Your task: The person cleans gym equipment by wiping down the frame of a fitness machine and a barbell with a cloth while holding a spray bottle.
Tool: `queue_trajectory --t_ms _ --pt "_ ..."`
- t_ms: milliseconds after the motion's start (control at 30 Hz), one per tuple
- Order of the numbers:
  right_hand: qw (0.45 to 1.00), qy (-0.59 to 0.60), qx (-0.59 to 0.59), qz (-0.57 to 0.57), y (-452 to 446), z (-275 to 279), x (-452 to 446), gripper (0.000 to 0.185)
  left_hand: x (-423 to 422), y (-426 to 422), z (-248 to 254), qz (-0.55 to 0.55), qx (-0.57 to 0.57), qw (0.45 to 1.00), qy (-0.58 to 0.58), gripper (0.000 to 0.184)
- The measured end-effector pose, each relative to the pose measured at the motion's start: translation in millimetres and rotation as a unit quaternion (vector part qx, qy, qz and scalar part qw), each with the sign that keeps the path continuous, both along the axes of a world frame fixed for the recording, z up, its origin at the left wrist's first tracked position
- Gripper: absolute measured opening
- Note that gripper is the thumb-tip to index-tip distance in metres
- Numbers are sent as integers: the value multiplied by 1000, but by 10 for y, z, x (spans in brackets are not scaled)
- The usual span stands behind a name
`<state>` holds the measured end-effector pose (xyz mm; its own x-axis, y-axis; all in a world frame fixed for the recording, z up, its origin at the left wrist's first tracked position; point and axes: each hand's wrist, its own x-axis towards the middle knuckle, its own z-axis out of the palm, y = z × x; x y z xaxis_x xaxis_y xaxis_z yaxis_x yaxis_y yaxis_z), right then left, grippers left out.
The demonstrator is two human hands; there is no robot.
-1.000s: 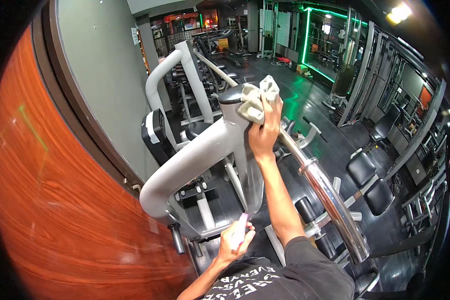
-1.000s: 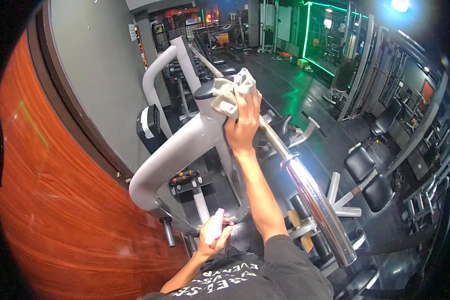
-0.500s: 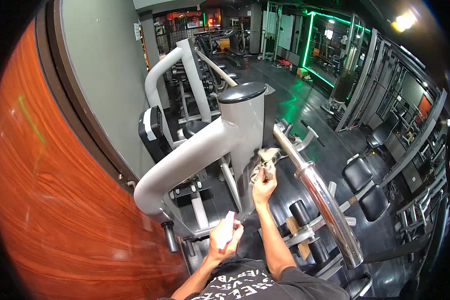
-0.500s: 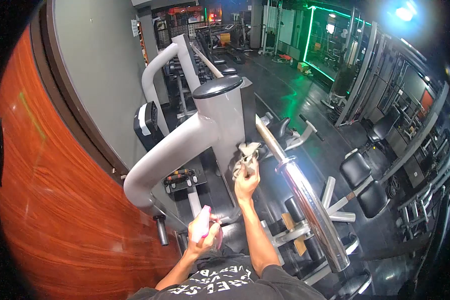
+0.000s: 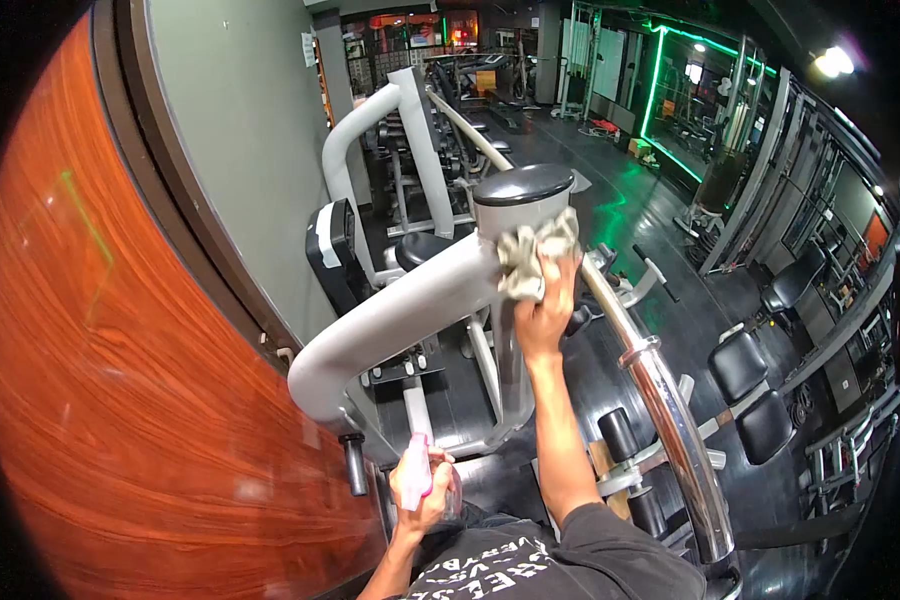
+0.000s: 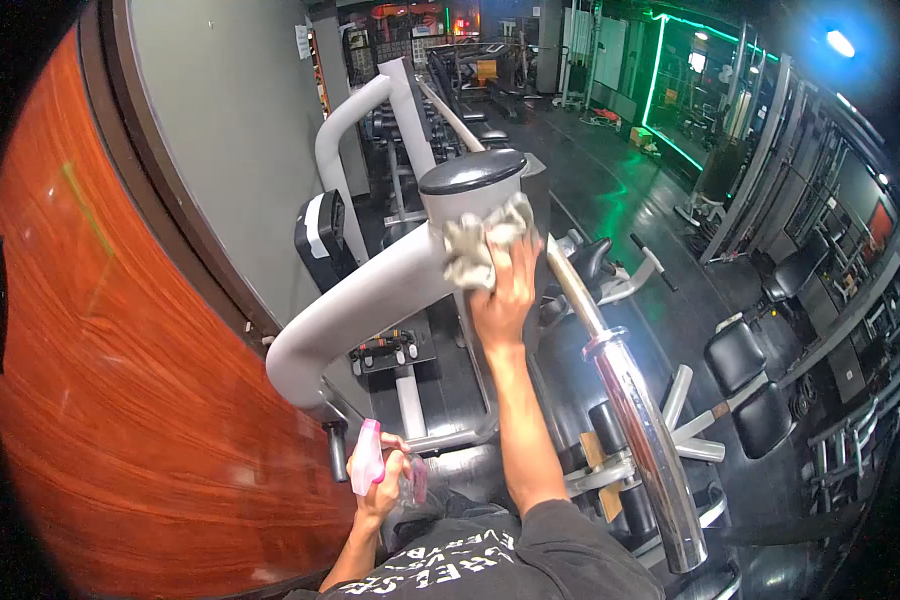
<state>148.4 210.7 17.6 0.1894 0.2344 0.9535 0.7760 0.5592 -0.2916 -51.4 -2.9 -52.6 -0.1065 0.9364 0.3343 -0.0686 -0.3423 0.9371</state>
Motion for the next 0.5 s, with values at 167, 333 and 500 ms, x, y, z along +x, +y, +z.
queue_trajectory --t_ms 167,333,500 --pt "972 156 -178 -1 -414 -1456 16 49 7 15 -28 -22 -8 1000 7 14" --pt "932 281 -226 45 -675 -1511 201 43 89 54 59 -54 2 997 50 15" --pt "984 168 -41 43 -678 -305 160 47 211 45 96 -80 1 997 11 16"
